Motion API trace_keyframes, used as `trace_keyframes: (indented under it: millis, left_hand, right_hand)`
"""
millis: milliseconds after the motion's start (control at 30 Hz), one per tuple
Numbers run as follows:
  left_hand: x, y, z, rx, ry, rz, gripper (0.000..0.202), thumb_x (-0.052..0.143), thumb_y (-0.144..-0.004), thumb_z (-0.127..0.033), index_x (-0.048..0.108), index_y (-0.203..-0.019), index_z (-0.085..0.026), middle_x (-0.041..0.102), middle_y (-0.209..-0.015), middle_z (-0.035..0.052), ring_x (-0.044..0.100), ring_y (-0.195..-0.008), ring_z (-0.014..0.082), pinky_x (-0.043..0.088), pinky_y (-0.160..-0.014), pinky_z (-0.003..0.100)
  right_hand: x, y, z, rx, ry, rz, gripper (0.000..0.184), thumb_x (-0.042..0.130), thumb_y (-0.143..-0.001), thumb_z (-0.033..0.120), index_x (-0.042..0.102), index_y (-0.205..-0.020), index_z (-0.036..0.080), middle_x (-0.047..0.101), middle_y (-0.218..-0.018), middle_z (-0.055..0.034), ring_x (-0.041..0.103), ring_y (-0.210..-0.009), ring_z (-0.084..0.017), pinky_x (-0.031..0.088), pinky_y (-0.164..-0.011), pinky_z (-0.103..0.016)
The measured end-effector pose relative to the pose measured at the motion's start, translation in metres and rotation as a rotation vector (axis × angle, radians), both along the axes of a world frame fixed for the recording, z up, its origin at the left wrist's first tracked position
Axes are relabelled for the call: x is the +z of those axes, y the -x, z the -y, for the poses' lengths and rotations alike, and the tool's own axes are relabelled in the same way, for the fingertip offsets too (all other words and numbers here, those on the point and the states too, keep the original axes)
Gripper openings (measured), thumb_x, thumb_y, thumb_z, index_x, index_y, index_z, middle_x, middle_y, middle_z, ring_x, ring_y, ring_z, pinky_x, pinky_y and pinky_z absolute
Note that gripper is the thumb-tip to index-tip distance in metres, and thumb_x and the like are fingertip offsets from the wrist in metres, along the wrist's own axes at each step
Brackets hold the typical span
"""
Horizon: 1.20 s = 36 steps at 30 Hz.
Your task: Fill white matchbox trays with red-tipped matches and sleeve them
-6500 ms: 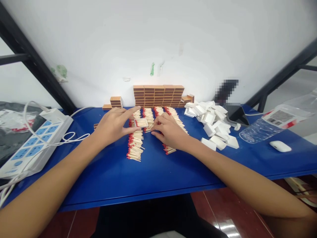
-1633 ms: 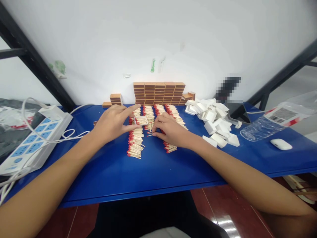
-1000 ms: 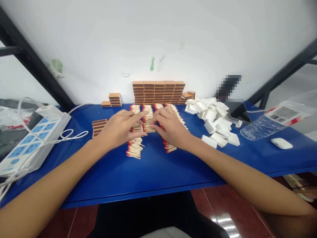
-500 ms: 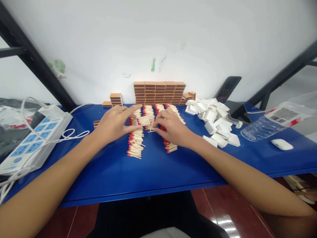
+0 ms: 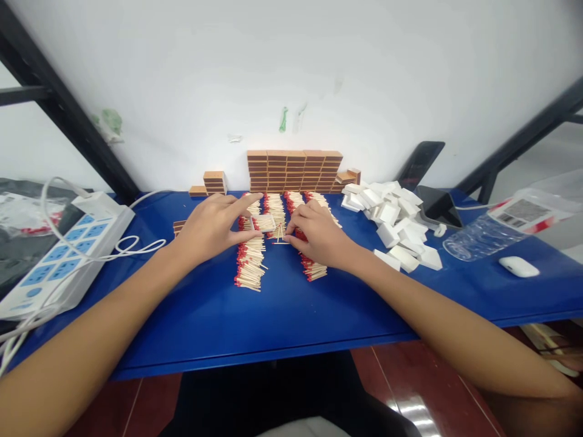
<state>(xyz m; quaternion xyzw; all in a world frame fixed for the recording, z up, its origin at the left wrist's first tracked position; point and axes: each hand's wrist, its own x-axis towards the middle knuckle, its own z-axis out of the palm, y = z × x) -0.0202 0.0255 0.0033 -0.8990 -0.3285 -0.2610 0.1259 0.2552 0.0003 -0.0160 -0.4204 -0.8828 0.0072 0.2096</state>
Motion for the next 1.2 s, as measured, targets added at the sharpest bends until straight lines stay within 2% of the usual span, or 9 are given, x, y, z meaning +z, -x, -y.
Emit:
trace_keyframes:
  millis: [100, 233, 333, 533, 667, 967, 1200]
  left_hand:
    - [-0.001, 0.000, 0.000, 0.004, -0.022, -0.013, 0.072, 0.069, -0.092, -0.059, 0.051, -0.151, -0.021, 0.078, -0.100, 0.0084, 0.071, -0.093, 0.0274, 0.053, -0.089, 0.040]
    - [-0.001, -0.001, 0.000, 0.004, -0.044, -0.029, 0.072, 0.067, -0.093, -0.060, 0.050, -0.151, -0.020, 0.078, -0.099, 0.0088, 0.072, -0.092, 0.0274, 0.054, -0.086, 0.040]
    - [-0.001, -0.002, 0.000, 0.004, -0.048, -0.029, 0.072, 0.067, -0.093, -0.060, 0.051, -0.151, -0.020, 0.078, -0.099, 0.0092, 0.072, -0.092, 0.0275, 0.054, -0.085, 0.039]
    - [0.000, -0.003, 0.000, 0.004, -0.031, -0.010, 0.070, 0.066, -0.093, -0.061, 0.052, -0.150, -0.021, 0.078, -0.099, 0.0090, 0.073, -0.093, 0.0276, 0.054, -0.088, 0.040]
    - [0.001, -0.003, 0.001, 0.003, -0.023, -0.002, 0.070, 0.067, -0.093, -0.061, 0.052, -0.150, -0.022, 0.078, -0.098, 0.0086, 0.072, -0.092, 0.0274, 0.053, -0.087, 0.039]
    - [0.002, -0.001, 0.001, 0.001, -0.016, -0.004, 0.069, 0.070, -0.093, -0.055, 0.050, -0.151, -0.022, 0.078, -0.101, 0.0087, 0.072, -0.095, 0.0282, 0.053, -0.091, 0.042]
    - [0.002, 0.000, 0.000, 0.015, -0.016, -0.006, 0.069, 0.070, -0.093, -0.052, 0.047, -0.152, -0.025, 0.078, -0.101, 0.0073, 0.073, -0.098, 0.0277, 0.053, -0.093, 0.042]
  right_hand:
    - [-0.001, 0.005, -0.001, -0.063, -0.028, -0.016, 0.017, 0.068, -0.096, 0.030, 0.069, -0.084, 0.018, 0.063, -0.098, -0.0105, 0.048, -0.100, -0.027, 0.041, -0.091, -0.044]
    - [-0.002, 0.014, -0.001, -0.134, -0.062, -0.039, 0.033, 0.070, -0.095, 0.043, 0.069, -0.073, 0.019, 0.063, -0.094, -0.0115, 0.048, -0.099, -0.029, 0.041, -0.090, -0.047]
    - [-0.003, 0.020, -0.001, -0.172, -0.054, -0.009, 0.037, 0.071, -0.093, 0.048, 0.070, -0.072, 0.018, 0.063, -0.094, -0.0131, 0.048, -0.101, -0.031, 0.041, -0.090, -0.050]
    - [-0.005, 0.025, 0.003, -0.170, -0.007, -0.012, 0.023, 0.071, -0.090, 0.033, 0.069, -0.072, 0.019, 0.063, -0.098, -0.0119, 0.049, -0.106, -0.031, 0.041, -0.095, -0.050]
    - [-0.005, 0.025, 0.004, -0.142, 0.031, -0.025, 0.018, 0.068, -0.090, 0.023, 0.068, -0.072, 0.019, 0.063, -0.096, -0.0115, 0.049, -0.105, -0.030, 0.042, -0.093, -0.048]
    - [-0.005, 0.020, 0.002, -0.135, -0.023, -0.018, 0.018, 0.065, -0.092, 0.021, 0.067, -0.074, 0.018, 0.062, -0.094, -0.0118, 0.047, -0.100, -0.030, 0.042, -0.090, -0.047]
    - [0.004, 0.006, -0.001, -0.060, -0.027, 0.025, 0.019, 0.067, -0.094, 0.023, 0.068, -0.075, 0.019, 0.062, -0.096, -0.0113, 0.047, -0.097, -0.028, 0.042, -0.087, -0.045]
